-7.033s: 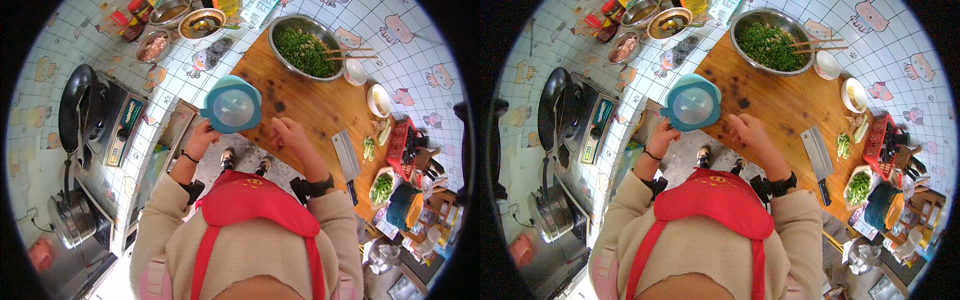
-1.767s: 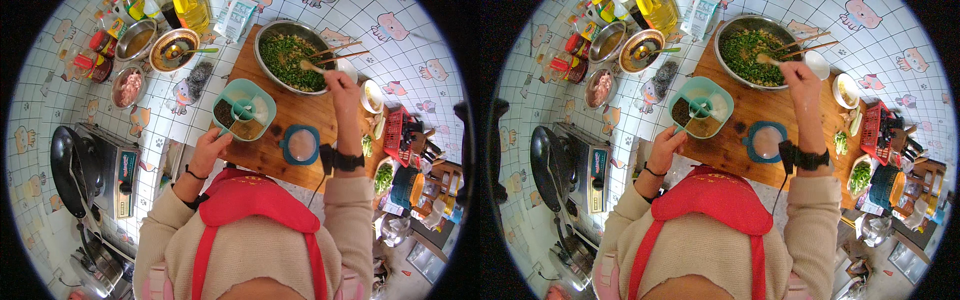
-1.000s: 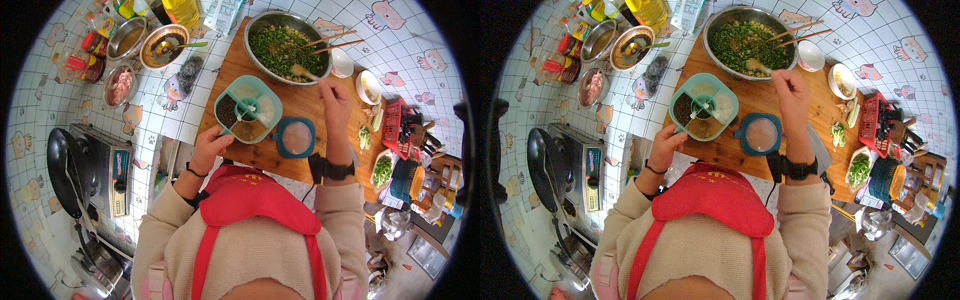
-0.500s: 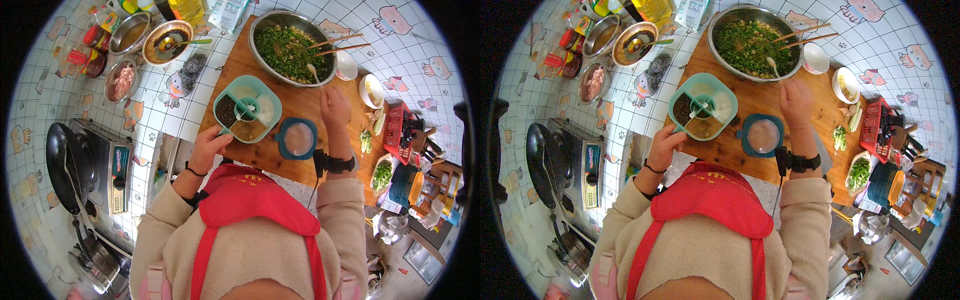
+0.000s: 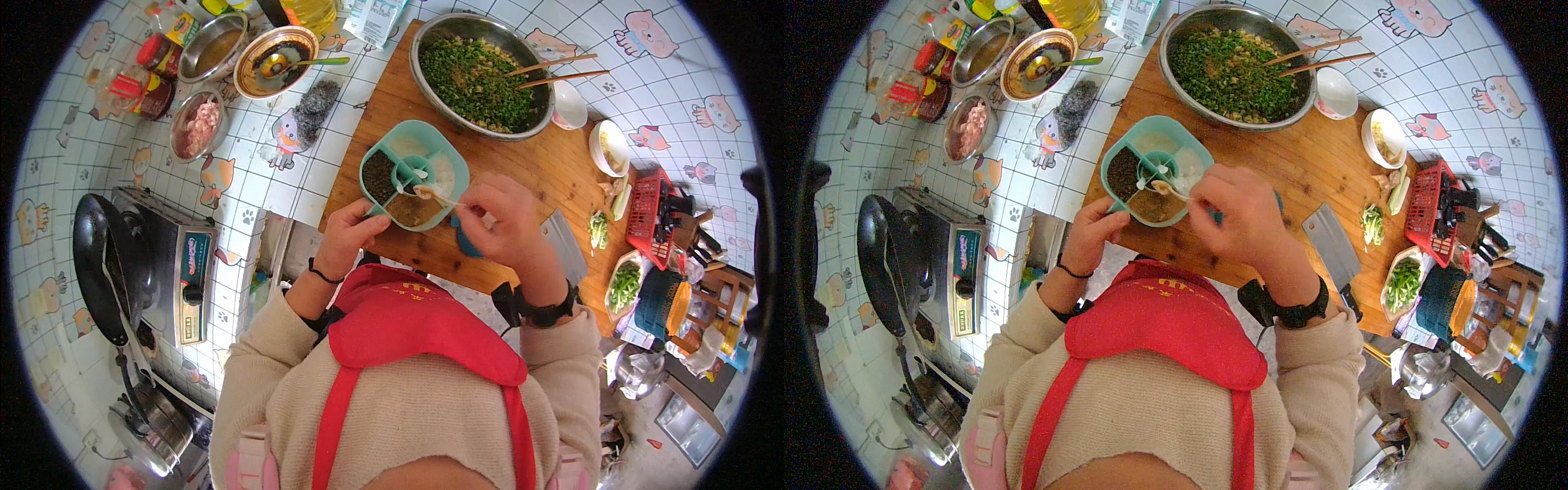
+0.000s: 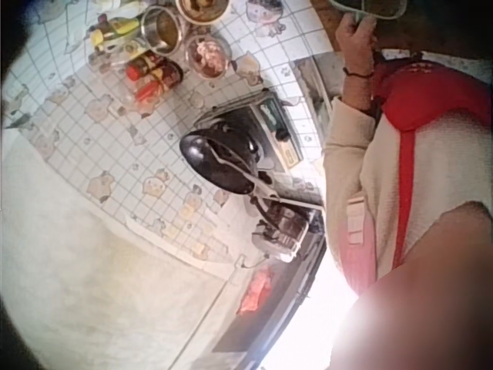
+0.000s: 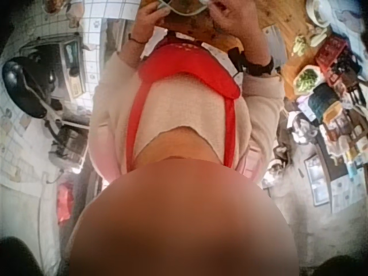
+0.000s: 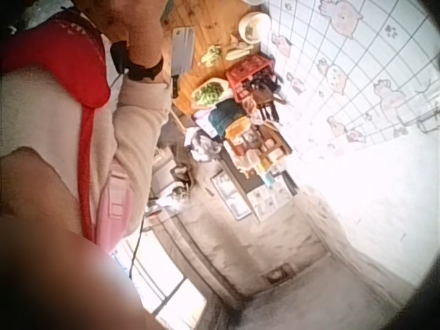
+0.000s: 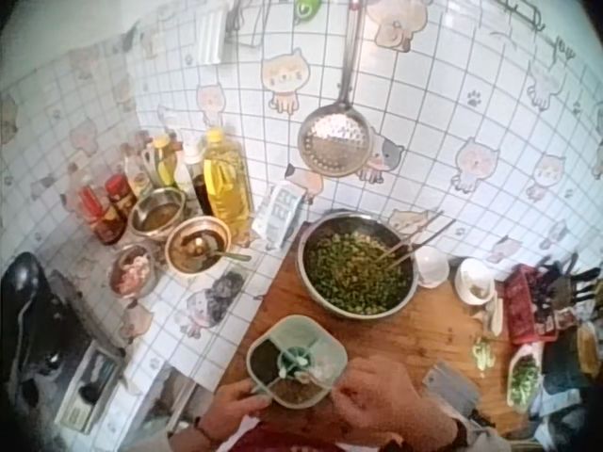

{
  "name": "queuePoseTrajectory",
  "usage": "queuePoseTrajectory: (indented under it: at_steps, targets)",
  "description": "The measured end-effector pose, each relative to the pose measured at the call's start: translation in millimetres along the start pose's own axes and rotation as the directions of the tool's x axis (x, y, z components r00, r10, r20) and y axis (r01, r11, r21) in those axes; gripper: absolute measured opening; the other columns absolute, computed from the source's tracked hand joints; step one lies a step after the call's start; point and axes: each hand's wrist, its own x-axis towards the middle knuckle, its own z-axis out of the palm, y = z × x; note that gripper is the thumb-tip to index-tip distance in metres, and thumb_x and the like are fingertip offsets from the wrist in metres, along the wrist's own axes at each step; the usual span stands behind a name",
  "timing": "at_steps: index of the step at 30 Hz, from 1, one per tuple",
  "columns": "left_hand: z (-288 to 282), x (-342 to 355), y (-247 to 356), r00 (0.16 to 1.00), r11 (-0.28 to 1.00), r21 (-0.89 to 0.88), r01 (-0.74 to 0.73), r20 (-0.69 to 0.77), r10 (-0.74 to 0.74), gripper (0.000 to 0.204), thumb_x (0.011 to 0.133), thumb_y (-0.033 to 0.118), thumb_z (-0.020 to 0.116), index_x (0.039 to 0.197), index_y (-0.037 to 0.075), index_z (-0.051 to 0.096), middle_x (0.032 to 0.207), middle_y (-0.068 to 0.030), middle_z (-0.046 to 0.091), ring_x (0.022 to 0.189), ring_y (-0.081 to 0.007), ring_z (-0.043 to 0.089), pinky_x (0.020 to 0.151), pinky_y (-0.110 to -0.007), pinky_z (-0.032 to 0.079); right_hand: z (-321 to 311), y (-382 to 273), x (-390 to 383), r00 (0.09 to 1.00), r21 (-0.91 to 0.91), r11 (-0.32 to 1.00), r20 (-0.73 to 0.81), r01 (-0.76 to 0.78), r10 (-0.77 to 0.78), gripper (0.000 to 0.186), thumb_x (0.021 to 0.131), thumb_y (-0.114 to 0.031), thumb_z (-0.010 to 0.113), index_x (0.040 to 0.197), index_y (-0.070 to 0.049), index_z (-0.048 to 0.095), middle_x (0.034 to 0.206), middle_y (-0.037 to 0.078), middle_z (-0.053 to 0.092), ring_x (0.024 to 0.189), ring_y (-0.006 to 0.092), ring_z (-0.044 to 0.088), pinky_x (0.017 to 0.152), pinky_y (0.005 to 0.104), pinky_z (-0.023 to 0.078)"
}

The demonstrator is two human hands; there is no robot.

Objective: The person washes a cleaver and a small bowl at the sink, then returns to the counter to mix chopped greens in a large metal bowl with chopsticks. They add a white powder from a divided container into the bowl and stir the mixture.

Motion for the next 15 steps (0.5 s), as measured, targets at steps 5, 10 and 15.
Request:
queuePoseTrajectory:
  at_steps: [5, 10, 15]
  targets:
    - [-0.6, -1.9, -2.3, 1.0, 0.999, 0.024, -0.021, 0.009, 0.021, 0.013, 0.08, 0.017, 0.062, 0.08, 0.005, 0.059, 0.064, 0.0052, 0.049, 0.055, -0.0026, 0.041, 0.048, -0.018, 0.032, 15.8, -2.6, 4.8, 0.999, -0.183, 0.983, 0.039, -0.001, 0.008, 0.01, 0.07, -0.013, 0.061, 0.066, -0.007, 0.053, 0.065, 0.009, 0.053, 0.059, 0.0287, 0.053, 0.054, 0.0374, 0.041]
    - [-3.5, -1.3, -5.0, 0.998, 0.995, 0.092, -0.037, 0.045, 0.033, 0.015, 0.079, 0.018, 0.061, 0.084, 0.004, 0.06, 0.066, 0.0045, 0.05, 0.058, -0.0037, 0.043, 0.051, -0.018, 0.033, 17.9, -1.7, 3.7, 0.994, -0.193, 0.981, 0.101, -0.011, 0.031, 0.01, 0.076, -0.017, 0.06, 0.071, -0.008, 0.058, 0.066, 0.009, 0.053, 0.063, 0.0294, 0.054, 0.055, 0.0382, 0.042]
    - [-1.7, -1.1, -3.3, 0.998, 0.998, 0.051, -0.028, 0.062, 0.025, 0.014, 0.079, 0.016, 0.062, 0.082, 0.004, 0.059, 0.067, 0.0048, 0.049, 0.059, -0.0034, 0.042, 0.051, -0.018, 0.034, 13.4, 5.4, 4.2, 0.995, -0.158, 0.983, 0.007, -0.097, 0.099, 0.009, 0.076, -0.013, 0.059, 0.084, -0.008, 0.059, 0.071, 0.01, 0.054, 0.067, 0.0308, 0.055, 0.058, 0.04, 0.043]
